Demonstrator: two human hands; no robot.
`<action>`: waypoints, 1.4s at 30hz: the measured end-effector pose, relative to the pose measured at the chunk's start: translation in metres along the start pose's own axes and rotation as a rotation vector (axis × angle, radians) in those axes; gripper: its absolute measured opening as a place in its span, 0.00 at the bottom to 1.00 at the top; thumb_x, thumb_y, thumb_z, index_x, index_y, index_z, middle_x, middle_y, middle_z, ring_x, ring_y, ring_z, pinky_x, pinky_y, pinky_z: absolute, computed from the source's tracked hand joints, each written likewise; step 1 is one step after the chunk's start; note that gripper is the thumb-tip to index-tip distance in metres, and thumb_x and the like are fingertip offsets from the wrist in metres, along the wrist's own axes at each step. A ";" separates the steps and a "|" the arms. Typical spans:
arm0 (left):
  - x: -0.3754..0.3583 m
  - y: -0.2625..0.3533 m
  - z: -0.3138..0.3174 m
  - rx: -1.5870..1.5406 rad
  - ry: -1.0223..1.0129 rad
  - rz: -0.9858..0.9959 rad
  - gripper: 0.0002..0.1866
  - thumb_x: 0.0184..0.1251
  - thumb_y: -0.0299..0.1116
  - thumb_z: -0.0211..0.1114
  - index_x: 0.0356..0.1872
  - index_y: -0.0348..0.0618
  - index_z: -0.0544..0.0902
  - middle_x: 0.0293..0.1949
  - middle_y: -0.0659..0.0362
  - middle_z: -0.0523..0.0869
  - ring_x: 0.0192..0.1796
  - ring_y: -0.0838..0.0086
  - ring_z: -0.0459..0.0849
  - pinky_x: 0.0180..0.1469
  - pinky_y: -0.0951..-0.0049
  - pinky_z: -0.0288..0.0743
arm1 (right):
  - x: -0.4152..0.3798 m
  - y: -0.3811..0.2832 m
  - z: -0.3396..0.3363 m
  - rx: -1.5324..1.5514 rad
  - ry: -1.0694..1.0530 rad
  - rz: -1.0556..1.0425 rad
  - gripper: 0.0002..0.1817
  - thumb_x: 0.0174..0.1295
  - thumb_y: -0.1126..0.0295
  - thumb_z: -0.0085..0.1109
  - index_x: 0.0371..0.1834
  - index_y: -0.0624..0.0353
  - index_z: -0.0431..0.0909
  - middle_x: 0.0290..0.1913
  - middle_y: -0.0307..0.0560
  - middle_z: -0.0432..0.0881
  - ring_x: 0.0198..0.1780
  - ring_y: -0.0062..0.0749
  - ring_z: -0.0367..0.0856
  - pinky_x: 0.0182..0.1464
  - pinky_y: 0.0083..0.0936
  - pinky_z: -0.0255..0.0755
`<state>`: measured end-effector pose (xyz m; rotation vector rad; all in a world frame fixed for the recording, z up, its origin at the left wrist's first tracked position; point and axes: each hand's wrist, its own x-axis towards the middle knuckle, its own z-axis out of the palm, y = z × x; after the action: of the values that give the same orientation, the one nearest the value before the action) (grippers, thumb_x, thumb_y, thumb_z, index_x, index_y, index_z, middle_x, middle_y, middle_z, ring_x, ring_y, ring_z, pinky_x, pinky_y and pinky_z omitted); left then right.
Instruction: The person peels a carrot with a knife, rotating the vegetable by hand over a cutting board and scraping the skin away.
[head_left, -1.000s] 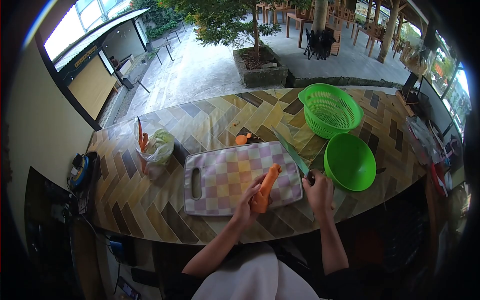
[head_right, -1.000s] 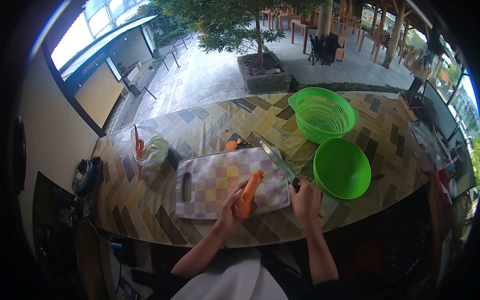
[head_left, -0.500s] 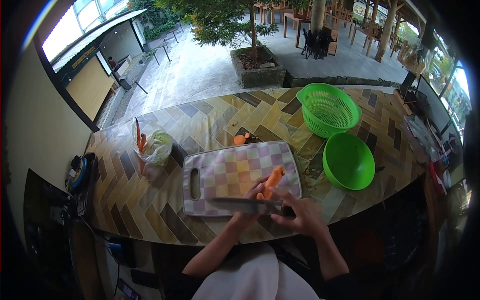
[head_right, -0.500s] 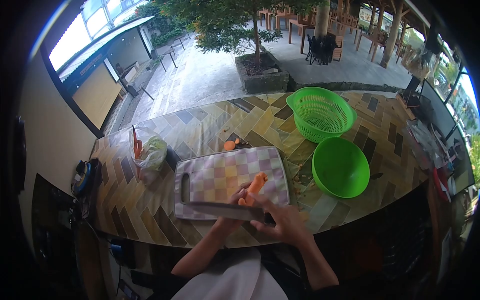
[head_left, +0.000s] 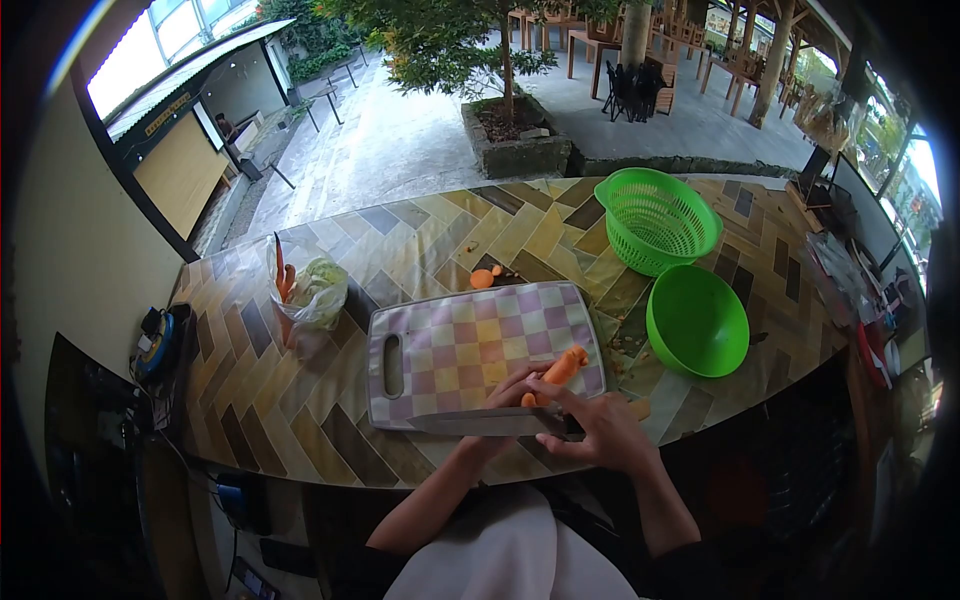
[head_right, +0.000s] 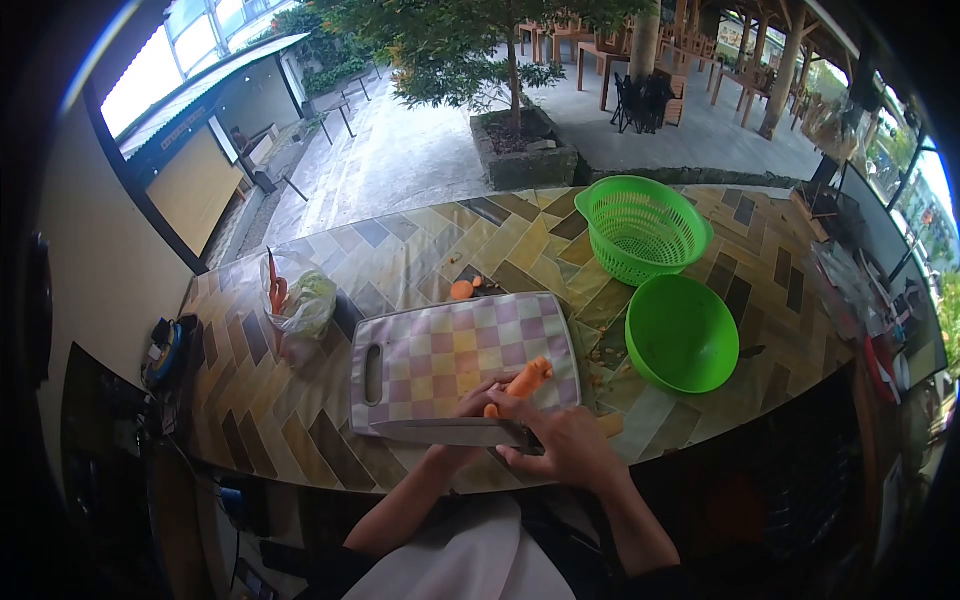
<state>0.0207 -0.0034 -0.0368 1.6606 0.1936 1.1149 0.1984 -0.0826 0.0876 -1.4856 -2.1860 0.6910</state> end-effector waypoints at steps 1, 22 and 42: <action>0.001 0.002 -0.001 0.037 -0.007 -0.007 0.22 0.72 0.30 0.58 0.66 0.42 0.72 0.68 0.49 0.70 0.67 0.58 0.72 0.68 0.61 0.67 | 0.000 0.001 0.001 0.004 0.001 -0.004 0.38 0.57 0.51 0.66 0.72 0.39 0.65 0.28 0.50 0.84 0.30 0.47 0.86 0.39 0.37 0.77; 0.013 0.037 0.014 -0.520 0.112 -0.515 0.25 0.76 0.42 0.55 0.68 0.42 0.67 0.58 0.60 0.75 0.55 0.79 0.79 0.50 0.78 0.80 | 0.004 0.001 0.004 0.087 0.047 -0.043 0.26 0.58 0.55 0.66 0.60 0.43 0.78 0.34 0.50 0.85 0.35 0.46 0.86 0.41 0.35 0.77; 0.001 0.003 0.002 -0.102 -0.001 -0.143 0.23 0.63 0.29 0.67 0.60 0.40 0.77 0.67 0.50 0.70 0.66 0.59 0.72 0.66 0.61 0.68 | 0.003 0.008 0.003 0.145 0.001 -0.033 0.35 0.59 0.49 0.63 0.70 0.42 0.65 0.28 0.52 0.83 0.31 0.51 0.85 0.39 0.39 0.76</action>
<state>0.0212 -0.0052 -0.0333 1.5324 0.2466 0.9999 0.2016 -0.0782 0.0804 -1.3737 -2.1062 0.8184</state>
